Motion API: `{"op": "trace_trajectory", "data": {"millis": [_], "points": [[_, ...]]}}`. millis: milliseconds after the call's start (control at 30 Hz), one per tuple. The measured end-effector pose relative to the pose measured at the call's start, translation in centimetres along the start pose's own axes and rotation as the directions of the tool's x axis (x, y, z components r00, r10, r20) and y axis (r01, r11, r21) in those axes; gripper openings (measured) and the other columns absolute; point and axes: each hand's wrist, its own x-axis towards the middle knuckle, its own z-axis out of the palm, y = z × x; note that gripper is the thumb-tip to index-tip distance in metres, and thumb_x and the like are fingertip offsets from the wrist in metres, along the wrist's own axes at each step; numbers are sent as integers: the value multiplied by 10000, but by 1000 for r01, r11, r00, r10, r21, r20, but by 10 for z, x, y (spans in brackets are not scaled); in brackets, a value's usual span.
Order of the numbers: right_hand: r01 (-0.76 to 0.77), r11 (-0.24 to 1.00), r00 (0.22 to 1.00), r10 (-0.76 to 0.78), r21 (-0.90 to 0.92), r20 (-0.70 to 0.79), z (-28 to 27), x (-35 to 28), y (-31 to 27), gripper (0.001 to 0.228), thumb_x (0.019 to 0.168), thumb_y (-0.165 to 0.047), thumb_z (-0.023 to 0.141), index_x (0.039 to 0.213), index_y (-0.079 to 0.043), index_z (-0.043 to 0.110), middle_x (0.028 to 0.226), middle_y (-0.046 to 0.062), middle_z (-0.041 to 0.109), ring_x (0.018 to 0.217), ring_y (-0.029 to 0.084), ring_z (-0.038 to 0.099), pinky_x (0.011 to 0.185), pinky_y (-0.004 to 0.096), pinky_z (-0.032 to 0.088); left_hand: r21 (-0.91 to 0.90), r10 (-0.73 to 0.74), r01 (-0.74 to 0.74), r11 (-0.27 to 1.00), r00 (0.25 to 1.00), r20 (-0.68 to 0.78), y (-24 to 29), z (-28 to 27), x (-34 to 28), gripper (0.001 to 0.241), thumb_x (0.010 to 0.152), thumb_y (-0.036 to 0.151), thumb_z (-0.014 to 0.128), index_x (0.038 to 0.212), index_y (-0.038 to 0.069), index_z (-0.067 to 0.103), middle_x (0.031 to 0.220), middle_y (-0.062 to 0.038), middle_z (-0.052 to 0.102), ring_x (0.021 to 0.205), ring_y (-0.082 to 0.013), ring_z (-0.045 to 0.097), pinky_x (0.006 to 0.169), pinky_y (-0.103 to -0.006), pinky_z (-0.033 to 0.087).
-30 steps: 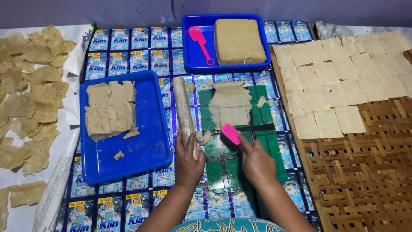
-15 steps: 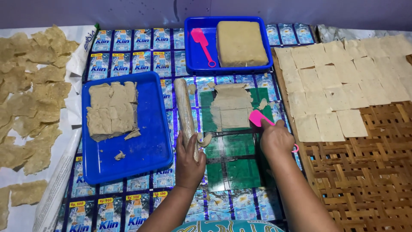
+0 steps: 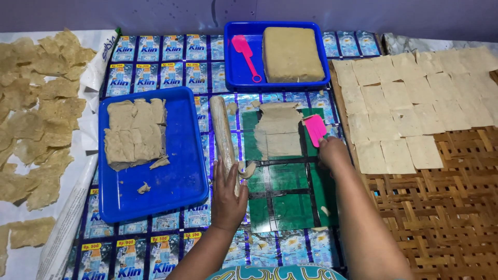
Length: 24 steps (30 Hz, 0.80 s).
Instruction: Rolling and cutting dough into square sheets and arranging them on a bamboo tray.
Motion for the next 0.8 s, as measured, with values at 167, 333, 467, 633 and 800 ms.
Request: {"op": "trace_trajectory", "data": {"millis": [167,333,467,633,800], "points": [[-77,992,994,85,101,-73,11,-26,1,460,1062,-375,429,1227,-3,644,1147,333,692,1196,514,625,996,604,500,88,-18,8,996,994,110,10,-9,3,499,946,188,609,1434,95,560,1558,-258,403,1485,-468,324,1186,-587,286],[-118,975,993,119,190,5,-13,-89,-41,427,1067,-362,430,1208,-21,645,1168,319,699,1233,512,604,1020,604,486,238,-53,-2,971,973,223,15,-13,9,517,931,260,623,1405,65,555,1541,-249,413,1498,-438,324,1207,-601,221],[-90,977,995,81,192,57,-17,-102,-55,407,1056,-387,455,1192,-69,671,1120,289,727,1201,483,637,1012,565,509,251,-37,-27,968,969,244,16,-9,24,479,921,281,623,1338,46,611,1520,-262,430,1487,-448,344,1217,-590,210],[-105,947,994,87,304,72,-3,-84,-43,336,1055,-321,464,1063,-68,686,654,125,740,671,311,774,776,449,605,80,29,-49,996,973,231,30,1,46,438,939,212,615,1345,48,623,1517,-264,425,1471,-477,354,1184,-569,310],[-107,908,993,75,406,96,10,-61,-24,312,1052,-268,472,1033,-16,655,581,135,703,508,289,734,561,401,616,-233,-112,196,953,937,331,0,54,59,376,986,287,594,1329,154,670,1415,-132,585,1382,-359,521,1132,-463,438]]}}
